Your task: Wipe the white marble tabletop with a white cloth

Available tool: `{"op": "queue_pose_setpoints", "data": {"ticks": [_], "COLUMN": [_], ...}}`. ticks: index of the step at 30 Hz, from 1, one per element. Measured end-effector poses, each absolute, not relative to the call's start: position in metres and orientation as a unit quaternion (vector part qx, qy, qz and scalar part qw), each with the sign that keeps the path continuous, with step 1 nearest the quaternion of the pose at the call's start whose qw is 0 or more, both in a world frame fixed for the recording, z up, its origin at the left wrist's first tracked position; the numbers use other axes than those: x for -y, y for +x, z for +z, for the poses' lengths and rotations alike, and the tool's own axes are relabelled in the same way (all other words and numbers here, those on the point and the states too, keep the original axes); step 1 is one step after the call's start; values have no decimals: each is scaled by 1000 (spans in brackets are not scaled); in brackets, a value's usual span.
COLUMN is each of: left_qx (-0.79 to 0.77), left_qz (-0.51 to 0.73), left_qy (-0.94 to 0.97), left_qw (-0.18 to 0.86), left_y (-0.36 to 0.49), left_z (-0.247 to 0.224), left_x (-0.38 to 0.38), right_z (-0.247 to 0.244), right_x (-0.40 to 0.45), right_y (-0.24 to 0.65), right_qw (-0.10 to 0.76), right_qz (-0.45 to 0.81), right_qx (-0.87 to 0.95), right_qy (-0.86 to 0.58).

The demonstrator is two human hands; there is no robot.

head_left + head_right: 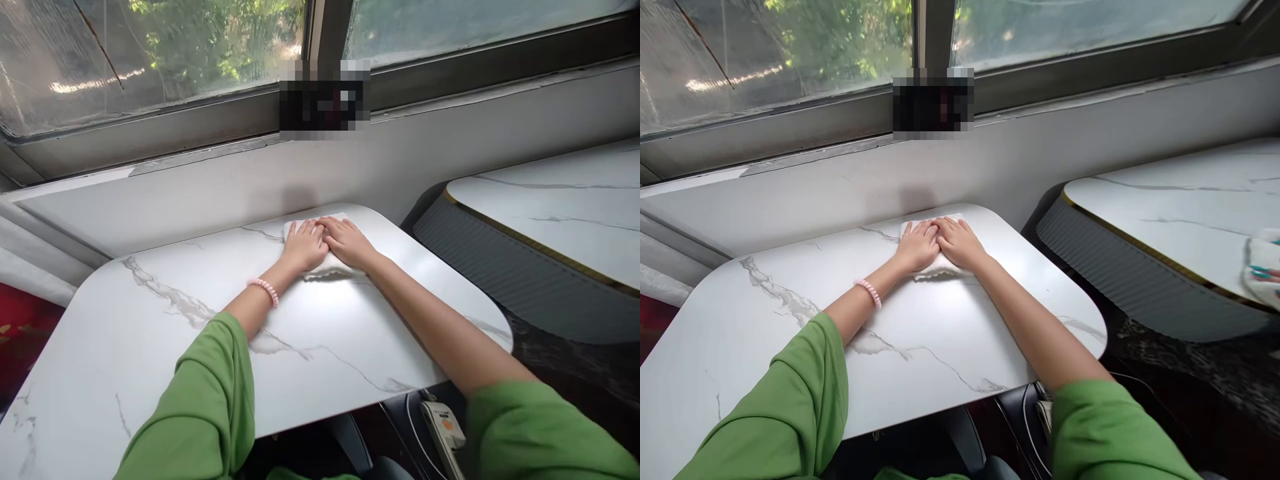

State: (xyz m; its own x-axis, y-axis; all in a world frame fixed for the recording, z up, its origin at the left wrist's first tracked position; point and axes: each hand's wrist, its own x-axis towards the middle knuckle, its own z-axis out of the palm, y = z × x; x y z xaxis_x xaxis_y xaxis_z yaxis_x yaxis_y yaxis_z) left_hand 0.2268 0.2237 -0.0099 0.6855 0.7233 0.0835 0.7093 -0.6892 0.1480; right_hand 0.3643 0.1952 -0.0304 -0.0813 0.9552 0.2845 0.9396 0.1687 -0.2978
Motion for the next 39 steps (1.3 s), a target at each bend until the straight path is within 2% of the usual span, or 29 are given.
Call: {"op": "queue_pose_setpoints", "data": {"ticks": [7,17,26,39], "left_qx": [-416,-435,-429,-356], "left_qz": [115,110,104,60], "left_qy": [901,894,897,931], "left_qw": [37,23,19,45], "left_y": [230,224,200,152], "left_z": [-19,-20,-21,-3], "left_x": [-270,-249,-182,-55], "right_z": [-36,-36,-34,-36], "right_x": [-250,-232,-161,-18], "right_y": [369,365,345,304], "right_qw": [245,220,170,195], "right_qz": [16,16,-7,-21], "right_qx": [744,755,773,768], "right_qy": [-622,-618,-612,-610]}}
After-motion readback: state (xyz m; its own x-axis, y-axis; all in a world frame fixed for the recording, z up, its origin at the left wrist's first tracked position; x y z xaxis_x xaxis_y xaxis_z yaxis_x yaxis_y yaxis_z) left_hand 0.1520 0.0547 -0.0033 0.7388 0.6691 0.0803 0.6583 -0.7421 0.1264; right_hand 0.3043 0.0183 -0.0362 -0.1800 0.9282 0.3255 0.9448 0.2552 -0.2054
